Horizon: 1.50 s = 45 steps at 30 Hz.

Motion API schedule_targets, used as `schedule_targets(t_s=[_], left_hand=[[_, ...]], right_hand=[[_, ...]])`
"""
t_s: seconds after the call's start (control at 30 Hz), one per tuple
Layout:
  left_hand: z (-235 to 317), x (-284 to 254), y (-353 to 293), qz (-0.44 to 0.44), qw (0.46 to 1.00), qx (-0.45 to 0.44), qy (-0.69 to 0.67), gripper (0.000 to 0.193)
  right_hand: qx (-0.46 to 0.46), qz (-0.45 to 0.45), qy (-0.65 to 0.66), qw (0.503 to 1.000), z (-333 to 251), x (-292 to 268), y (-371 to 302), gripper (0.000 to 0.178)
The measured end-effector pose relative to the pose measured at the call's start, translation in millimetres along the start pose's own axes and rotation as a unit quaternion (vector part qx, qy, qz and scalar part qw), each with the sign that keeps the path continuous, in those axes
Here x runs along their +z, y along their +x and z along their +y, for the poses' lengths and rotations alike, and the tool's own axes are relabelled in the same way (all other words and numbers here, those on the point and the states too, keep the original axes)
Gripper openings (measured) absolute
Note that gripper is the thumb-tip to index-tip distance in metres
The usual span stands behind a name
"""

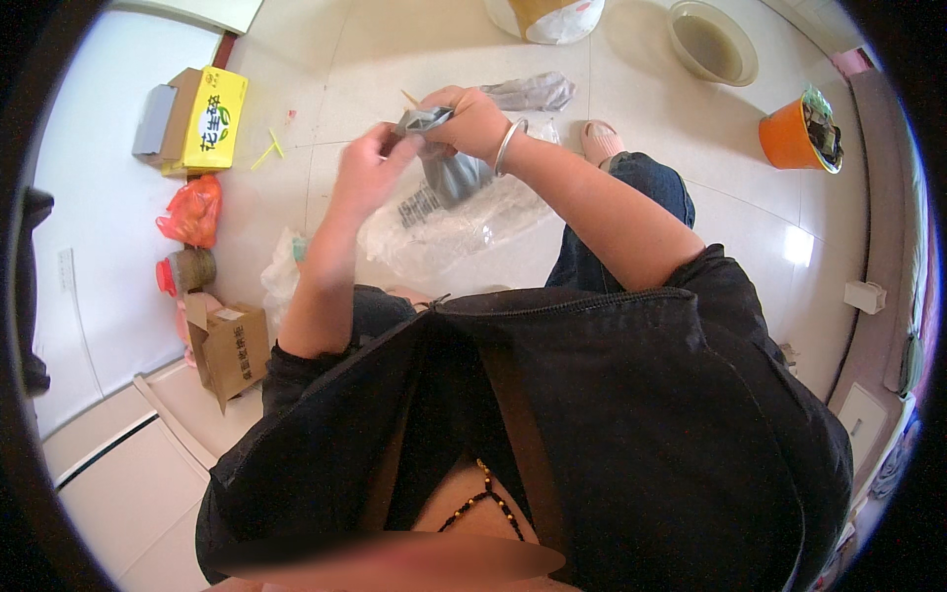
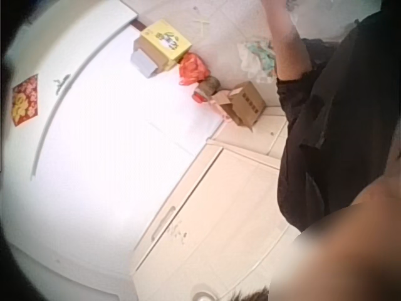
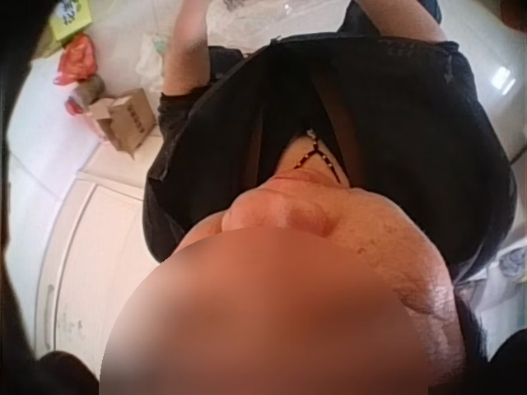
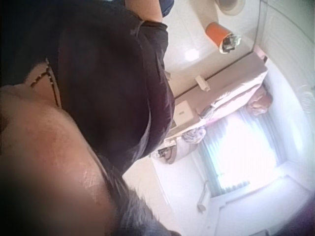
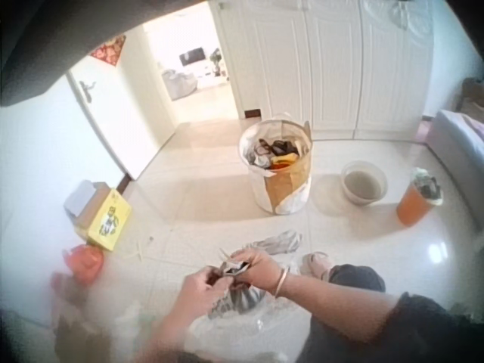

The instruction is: The person sits on the floor and sorts through various plastic bags and packages. They open a black plastic bag, remove items, and place them into a bucket. They also open a small grey package, remove a metal tool, and place the empty package into the bucket.

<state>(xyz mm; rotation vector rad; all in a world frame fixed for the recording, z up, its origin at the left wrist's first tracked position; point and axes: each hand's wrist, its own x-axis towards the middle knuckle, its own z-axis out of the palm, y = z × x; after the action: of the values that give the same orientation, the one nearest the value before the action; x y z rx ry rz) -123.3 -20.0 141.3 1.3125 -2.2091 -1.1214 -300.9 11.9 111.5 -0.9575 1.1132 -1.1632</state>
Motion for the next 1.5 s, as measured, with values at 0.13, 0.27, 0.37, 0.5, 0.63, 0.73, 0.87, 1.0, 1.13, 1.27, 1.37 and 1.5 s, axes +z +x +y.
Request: schedule_targets(t_s=[0.13,0.27,0.37,0.5,0.63,0.73,0.87,1.0,1.13,1.27,1.37,1.5], left_hand=[[-10.4,14.1,6.4,0.015,0.999,0.037,-0.004,0.021],[-21.8,7.4,10.5,0.117,0.992,-0.008,0.048,0.017],[-21.8,-9.2,14.7,0.243,0.963,0.021,0.112,0.019],[-9.6,-28.6,17.8,0.394,0.897,0.164,0.113,0.02],[-0.1,-4.1,1.0,0.123,0.988,0.087,-0.046,0.021],[-4.6,13.5,2.0,-0.003,0.999,-0.011,-0.052,0.024],[-15.9,15.8,8.5,0.053,0.984,-0.02,-0.168,0.023],[-18.3,15.3,7.7,0.106,0.983,0.023,-0.15,0.021],[-18.6,14.0,7.0,0.083,0.977,0.042,-0.192,0.021],[-29.0,-4.6,16.7,0.192,0.843,-0.122,-0.487,0.015],[-38.1,-15.6,19.3,0.247,0.802,-0.207,-0.503,0.013],[-36.6,-3.3,14.0,0.129,0.879,-0.15,-0.434,0.013]], right_hand=[[-0.023,0.012,-0.056,0.998,7.9,-2.8,6.2,0.018],[-0.26,0.067,-0.267,0.926,9.8,-8.0,10.9,0.017],[-0.311,0.096,-0.377,0.867,7.4,-10.7,7.5,0.018],[-0.253,0.086,-0.376,0.887,5.2,-8.1,1.3,0.016],[-0.226,0.071,-0.378,0.895,7.8,-1.7,-1.3,0.017],[-0.152,0.054,-0.309,0.937,9.7,0.3,-1.1,0.021],[-0.069,-0.004,-0.224,0.972,6.2,0.3,1.2,0.025],[-0.038,-0.054,-0.085,0.994,0.0,-0.1,2.9,0.013],[0.122,-0.045,-0.001,0.991,-0.4,-2.3,3.3,0.017],[0.085,-0.032,0.018,0.996,2.3,-6.0,6.4,0.018],[0.049,0.034,-0.027,0.998,3.5,-7.4,8.6,0.022],[0.082,0.048,-0.079,0.992,6.1,-3.6,8.4,0.042]])
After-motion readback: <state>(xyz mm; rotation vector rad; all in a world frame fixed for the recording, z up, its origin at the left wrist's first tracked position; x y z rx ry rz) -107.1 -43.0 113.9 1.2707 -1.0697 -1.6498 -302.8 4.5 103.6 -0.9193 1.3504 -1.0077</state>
